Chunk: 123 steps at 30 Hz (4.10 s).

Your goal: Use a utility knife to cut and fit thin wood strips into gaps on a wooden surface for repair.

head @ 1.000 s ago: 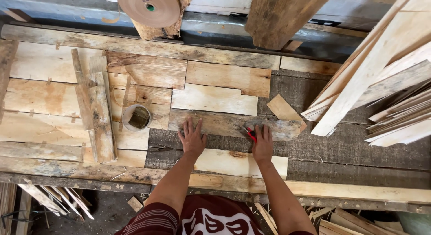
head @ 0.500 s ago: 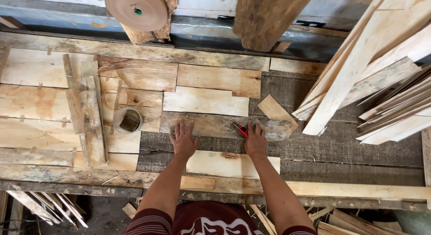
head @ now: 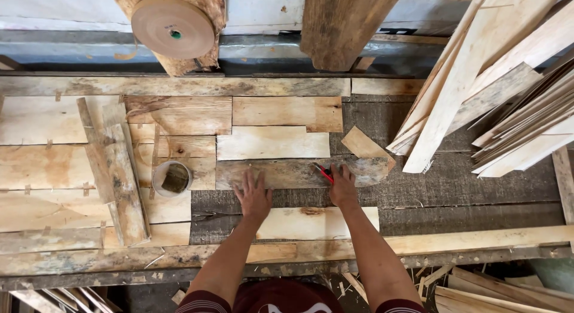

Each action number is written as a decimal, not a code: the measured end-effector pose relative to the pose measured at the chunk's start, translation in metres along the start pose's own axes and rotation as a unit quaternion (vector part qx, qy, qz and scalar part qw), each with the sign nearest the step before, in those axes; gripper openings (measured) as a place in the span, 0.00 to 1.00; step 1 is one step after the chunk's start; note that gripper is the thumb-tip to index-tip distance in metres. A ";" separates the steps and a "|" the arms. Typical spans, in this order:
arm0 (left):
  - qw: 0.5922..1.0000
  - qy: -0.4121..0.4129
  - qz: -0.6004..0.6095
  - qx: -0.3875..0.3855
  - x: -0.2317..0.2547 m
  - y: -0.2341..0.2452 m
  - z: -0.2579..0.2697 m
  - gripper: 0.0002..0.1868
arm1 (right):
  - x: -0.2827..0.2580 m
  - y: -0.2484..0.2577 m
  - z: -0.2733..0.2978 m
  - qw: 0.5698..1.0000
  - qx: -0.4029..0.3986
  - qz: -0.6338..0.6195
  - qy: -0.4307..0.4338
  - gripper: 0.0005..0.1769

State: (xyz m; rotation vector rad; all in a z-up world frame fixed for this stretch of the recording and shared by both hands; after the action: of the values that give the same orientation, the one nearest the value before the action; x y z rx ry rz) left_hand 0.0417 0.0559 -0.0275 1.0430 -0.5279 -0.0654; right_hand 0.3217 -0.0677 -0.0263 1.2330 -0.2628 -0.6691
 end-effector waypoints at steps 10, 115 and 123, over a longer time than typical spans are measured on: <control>0.987 -0.144 -0.036 -0.054 0.104 -0.034 -0.009 0.40 | 0.012 -0.013 -0.010 0.999 0.031 0.003 0.028 0.42; 0.992 -0.115 -0.054 -0.008 0.160 -0.052 -0.035 0.34 | -0.012 0.009 0.037 0.997 -0.010 -0.078 -0.008 0.44; 0.991 -0.123 -0.054 0.013 0.160 -0.051 -0.034 0.34 | -0.009 0.003 0.045 0.998 0.008 -0.068 0.000 0.44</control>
State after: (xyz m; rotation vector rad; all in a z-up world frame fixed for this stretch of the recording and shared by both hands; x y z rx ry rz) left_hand 0.2070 0.0097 -0.0217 1.0942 -0.6973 -0.2863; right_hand 0.2919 -0.0967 -0.0072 1.2738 -0.1857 -0.7869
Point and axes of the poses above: each hand's wrist, its own z-axis away from the middle knuckle, its own y-axis out of the back of the hand, x = y × z, the point moved 7 cm from there along -z, towards the middle knuckle, and after that the axes turned 11 degrees about z, right-handed, at the moved point
